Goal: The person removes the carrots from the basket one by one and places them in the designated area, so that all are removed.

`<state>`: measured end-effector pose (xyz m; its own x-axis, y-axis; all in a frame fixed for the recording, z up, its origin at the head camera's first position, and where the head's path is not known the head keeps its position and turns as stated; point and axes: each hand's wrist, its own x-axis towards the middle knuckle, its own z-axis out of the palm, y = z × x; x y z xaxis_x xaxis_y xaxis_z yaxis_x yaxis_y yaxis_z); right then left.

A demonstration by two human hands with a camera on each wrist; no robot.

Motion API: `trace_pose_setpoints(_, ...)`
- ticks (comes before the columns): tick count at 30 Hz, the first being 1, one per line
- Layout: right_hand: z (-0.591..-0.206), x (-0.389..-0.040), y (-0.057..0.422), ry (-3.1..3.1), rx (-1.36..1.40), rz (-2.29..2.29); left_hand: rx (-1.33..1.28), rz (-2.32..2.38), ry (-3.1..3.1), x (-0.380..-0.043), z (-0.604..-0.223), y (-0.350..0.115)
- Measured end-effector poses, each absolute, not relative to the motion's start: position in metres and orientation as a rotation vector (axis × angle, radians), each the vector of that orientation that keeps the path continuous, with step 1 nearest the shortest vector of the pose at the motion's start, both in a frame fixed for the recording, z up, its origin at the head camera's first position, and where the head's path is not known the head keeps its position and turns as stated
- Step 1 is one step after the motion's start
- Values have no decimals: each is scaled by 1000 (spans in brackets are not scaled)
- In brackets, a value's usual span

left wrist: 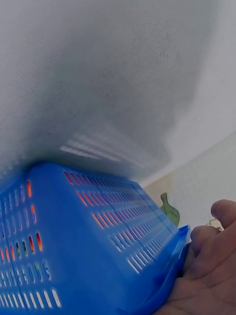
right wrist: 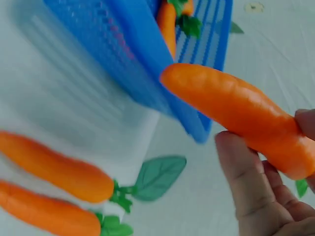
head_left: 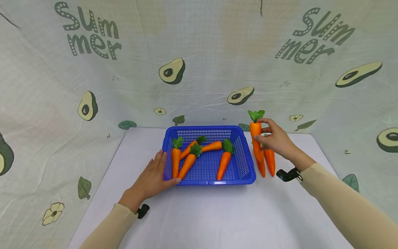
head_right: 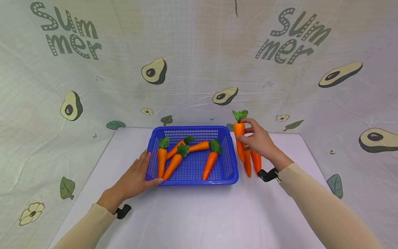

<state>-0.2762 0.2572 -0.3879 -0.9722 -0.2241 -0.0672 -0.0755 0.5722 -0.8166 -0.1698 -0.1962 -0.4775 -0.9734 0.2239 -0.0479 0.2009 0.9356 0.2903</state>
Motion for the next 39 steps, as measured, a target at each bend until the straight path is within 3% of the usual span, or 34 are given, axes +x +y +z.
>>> trace_pose_setpoints(10,-396,-278,308,2641,-108,-1230,346,447,3019,-169,-479,-198)
trace_pose_setpoints(20,-432,-284,356,2663,88,-1048,350,442,3018,-169,-478,-197)
trace_pose_setpoints(39,-484,-289,374,2599,183,-935,357,375,3036,-169,-477,-195)
